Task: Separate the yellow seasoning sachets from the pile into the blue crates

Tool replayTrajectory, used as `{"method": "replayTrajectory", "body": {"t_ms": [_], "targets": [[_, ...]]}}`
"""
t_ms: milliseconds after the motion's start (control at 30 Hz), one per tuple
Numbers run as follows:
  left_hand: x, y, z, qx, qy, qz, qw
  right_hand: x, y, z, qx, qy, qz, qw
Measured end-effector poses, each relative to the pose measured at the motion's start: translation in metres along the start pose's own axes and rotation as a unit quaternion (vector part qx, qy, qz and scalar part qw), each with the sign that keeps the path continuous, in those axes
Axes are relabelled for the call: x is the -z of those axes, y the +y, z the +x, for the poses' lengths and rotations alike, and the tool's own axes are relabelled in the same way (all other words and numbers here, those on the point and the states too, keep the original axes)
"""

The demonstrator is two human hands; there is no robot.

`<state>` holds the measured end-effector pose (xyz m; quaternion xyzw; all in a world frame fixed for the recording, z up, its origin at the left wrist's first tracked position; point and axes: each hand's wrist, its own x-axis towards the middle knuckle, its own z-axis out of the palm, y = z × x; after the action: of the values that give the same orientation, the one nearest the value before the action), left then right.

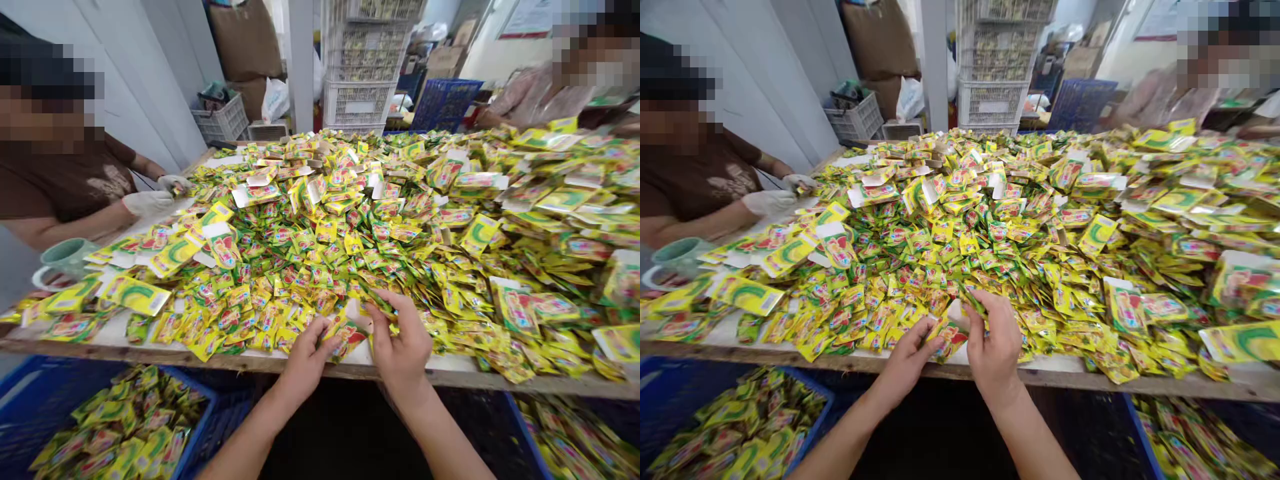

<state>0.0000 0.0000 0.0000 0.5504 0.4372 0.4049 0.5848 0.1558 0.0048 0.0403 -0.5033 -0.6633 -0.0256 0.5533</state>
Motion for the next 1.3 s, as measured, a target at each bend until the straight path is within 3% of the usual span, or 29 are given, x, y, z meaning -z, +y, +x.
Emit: {"method": "replayTrajectory", "body": {"t_ms": [100, 200, 300, 367, 467, 533, 667, 767, 867, 933, 1000, 1100, 1200, 1300], "targets": [[-0.004, 0.003, -0.002, 0.006, 0.011, -0.036, 0.999, -0.002, 0.002, -0.008, 0.057, -0.065, 0.013, 0.996], [-0.005, 0.003, -0.003, 0.017, 0.034, -0.043, 0.998, -0.001, -0.001, -0.013, 0.029, -0.09, 0.027, 0.995], [-0.006, 0.002, -0.004, 0.013, 0.052, -0.025, 0.998, 0.002, -0.003, -0.011, -0.051, -0.116, 0.036, 0.991], [-0.007, 0.002, -0.006, 0.006, 0.059, -0.012, 0.998, 0.004, -0.002, -0.007, -0.141, -0.151, 0.041, 0.978], [-0.008, 0.0, -0.009, -0.007, 0.069, 0.002, 0.998, 0.006, 0.004, 0.002, -0.292, -0.211, 0.087, 0.929], [-0.009, 0.0, -0.009, -0.013, 0.072, 0.011, 0.997, 0.008, 0.006, 0.007, -0.326, -0.249, 0.138, 0.901], [-0.013, 0.003, -0.006, -0.017, 0.077, 0.094, 0.992, 0.009, 0.004, 0.01, -0.206, -0.271, 0.109, 0.934], [-0.018, 0.01, -0.006, -0.02, 0.112, 0.169, 0.979, 0.006, 0.0, 0.003, -0.134, -0.269, 0.079, 0.951], [-0.02, 0.016, -0.007, -0.005, 0.134, 0.133, 0.982, 0.003, -0.003, -0.006, -0.16, -0.229, 0.102, 0.955], [-0.018, 0.018, -0.007, 0.014, 0.121, 0.059, 0.991, 0.002, -0.004, -0.01, -0.231, -0.16, 0.128, 0.951], [-0.015, 0.02, -0.007, 0.031, 0.108, 0.008, 0.994, 0.002, -0.004, -0.009, -0.297, -0.129, 0.178, 0.929], [-0.013, 0.023, -0.007, 0.032, 0.084, 0.01, 0.996, 0.002, -0.001, -0.001, -0.314, -0.199, 0.237, 0.898], [-0.015, 0.026, -0.008, 0.015, 0.061, 0.04, 0.997, 0.001, 0.002, 0.007, -0.258, -0.254, 0.197, 0.911], [-0.016, 0.027, -0.009, 0.026, 0.077, 0.016, 0.997, -0.001, 0.005, 0.008, -0.236, -0.273, 0.196, 0.912]]}}
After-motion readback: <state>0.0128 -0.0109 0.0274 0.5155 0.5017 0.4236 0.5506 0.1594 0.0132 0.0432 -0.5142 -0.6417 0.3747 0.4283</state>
